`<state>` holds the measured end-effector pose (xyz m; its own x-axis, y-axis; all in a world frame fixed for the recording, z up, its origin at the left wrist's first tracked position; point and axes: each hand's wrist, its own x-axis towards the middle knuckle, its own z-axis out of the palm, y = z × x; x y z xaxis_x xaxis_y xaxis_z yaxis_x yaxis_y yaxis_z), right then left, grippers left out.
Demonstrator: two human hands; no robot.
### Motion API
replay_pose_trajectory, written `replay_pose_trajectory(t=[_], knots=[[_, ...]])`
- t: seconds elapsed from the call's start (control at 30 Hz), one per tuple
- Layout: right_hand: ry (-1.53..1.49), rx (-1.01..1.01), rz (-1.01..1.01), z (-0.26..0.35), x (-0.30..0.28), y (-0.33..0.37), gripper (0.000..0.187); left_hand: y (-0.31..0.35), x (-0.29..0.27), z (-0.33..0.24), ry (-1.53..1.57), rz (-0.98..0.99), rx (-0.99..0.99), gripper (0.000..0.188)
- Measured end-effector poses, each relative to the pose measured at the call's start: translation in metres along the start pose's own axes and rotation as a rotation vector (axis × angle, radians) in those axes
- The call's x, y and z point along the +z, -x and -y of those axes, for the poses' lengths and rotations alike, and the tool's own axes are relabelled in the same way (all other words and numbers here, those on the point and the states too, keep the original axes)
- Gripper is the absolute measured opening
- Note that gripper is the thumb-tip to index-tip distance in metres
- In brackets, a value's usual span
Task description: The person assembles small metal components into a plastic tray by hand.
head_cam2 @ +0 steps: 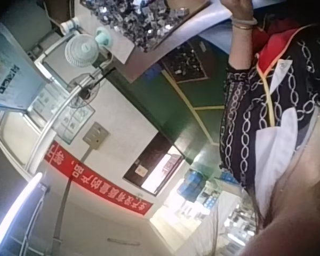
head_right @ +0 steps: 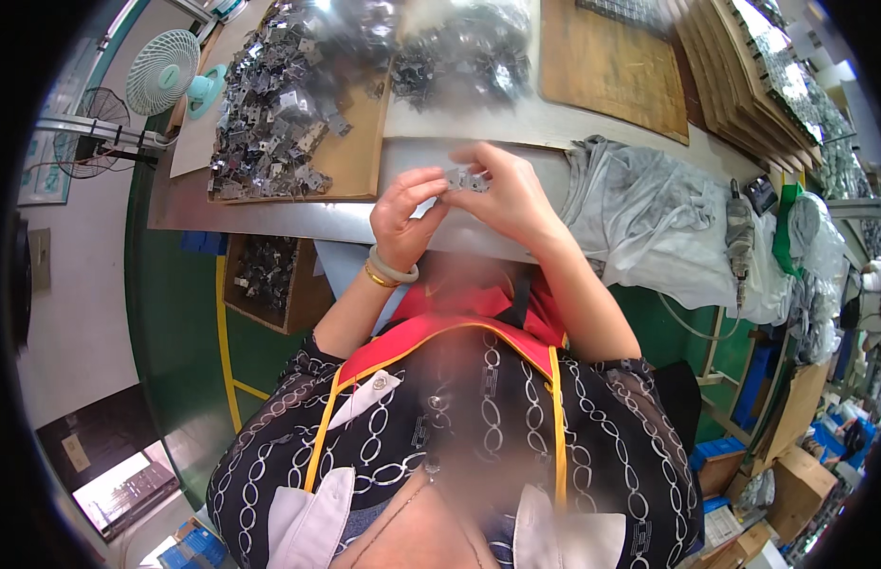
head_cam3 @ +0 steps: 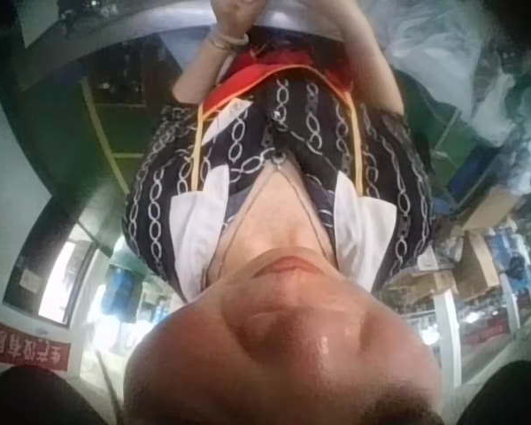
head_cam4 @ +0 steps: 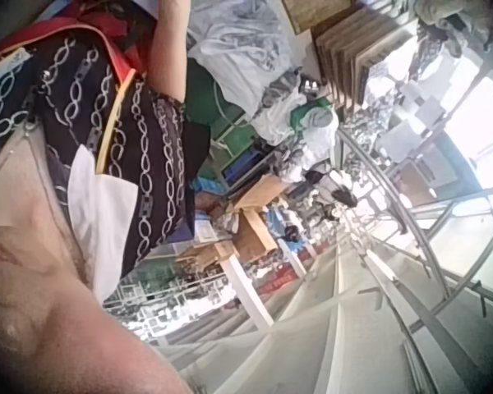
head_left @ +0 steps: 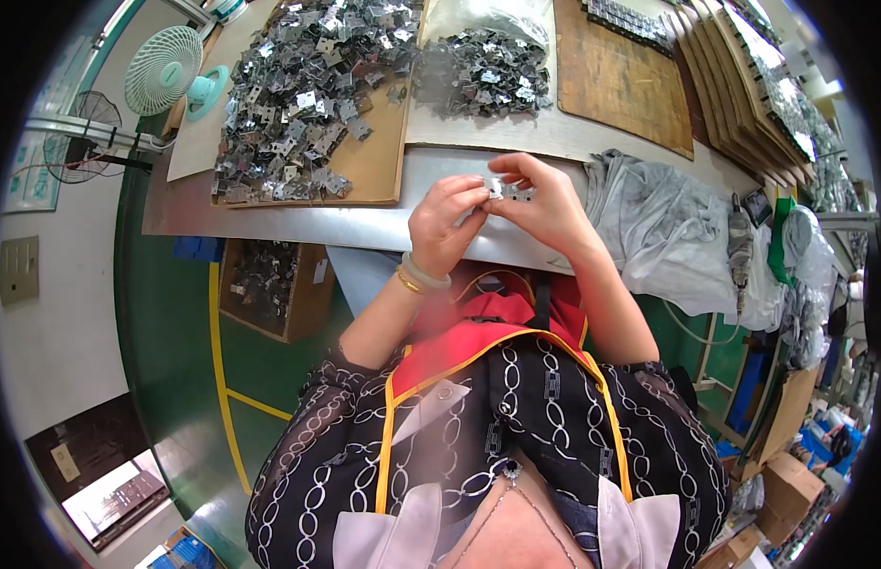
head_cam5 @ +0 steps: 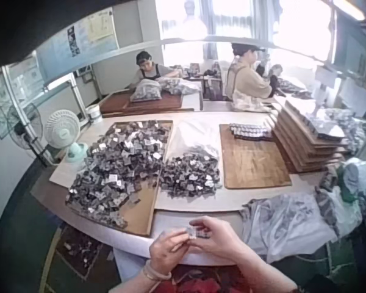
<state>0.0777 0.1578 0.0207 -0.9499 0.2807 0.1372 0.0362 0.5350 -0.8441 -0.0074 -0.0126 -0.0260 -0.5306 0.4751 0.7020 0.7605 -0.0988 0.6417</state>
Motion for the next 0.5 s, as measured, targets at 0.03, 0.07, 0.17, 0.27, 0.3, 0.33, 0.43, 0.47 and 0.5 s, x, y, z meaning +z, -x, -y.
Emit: replay_pose_trajectory(t=[0.03,0.07,0.17,0.27,0.3,0.33,0.43,0.47,0.5], knots=[[0.002,0.000,0.000,-0.007,-0.001,-0.001,0.046,0.000,-0.001,0.000,0.001,-0.001,0.000,0.036],[-0.162,0.092,0.097,-0.014,0.000,-0.001,0.043,-0.001,-0.001,-0.001,0.020,0.004,0.043,0.035],[-0.368,0.166,0.190,-0.022,0.004,0.004,0.036,-0.003,-0.001,-0.003,0.019,0.015,0.099,0.035],[-0.357,0.102,0.139,-0.016,0.006,0.010,0.038,-0.001,-0.003,-0.006,0.004,0.021,0.113,0.034],[-0.320,0.066,0.112,-0.017,0.008,0.013,0.038,-0.001,-0.003,-0.008,0.014,0.022,0.117,0.033],[-0.284,0.031,0.084,-0.017,0.010,0.016,0.038,0.000,-0.006,-0.010,0.014,0.020,0.117,0.033],[-0.324,0.061,0.089,-0.045,0.023,0.031,0.038,0.005,-0.011,-0.014,-0.007,0.106,0.121,0.032],[-0.367,0.075,0.101,-0.046,0.025,0.036,0.037,0.009,-0.014,-0.015,0.009,0.138,0.110,0.030],[-0.368,0.075,0.104,-0.047,0.026,0.039,0.037,0.013,-0.016,-0.017,0.025,0.169,0.099,0.029]])
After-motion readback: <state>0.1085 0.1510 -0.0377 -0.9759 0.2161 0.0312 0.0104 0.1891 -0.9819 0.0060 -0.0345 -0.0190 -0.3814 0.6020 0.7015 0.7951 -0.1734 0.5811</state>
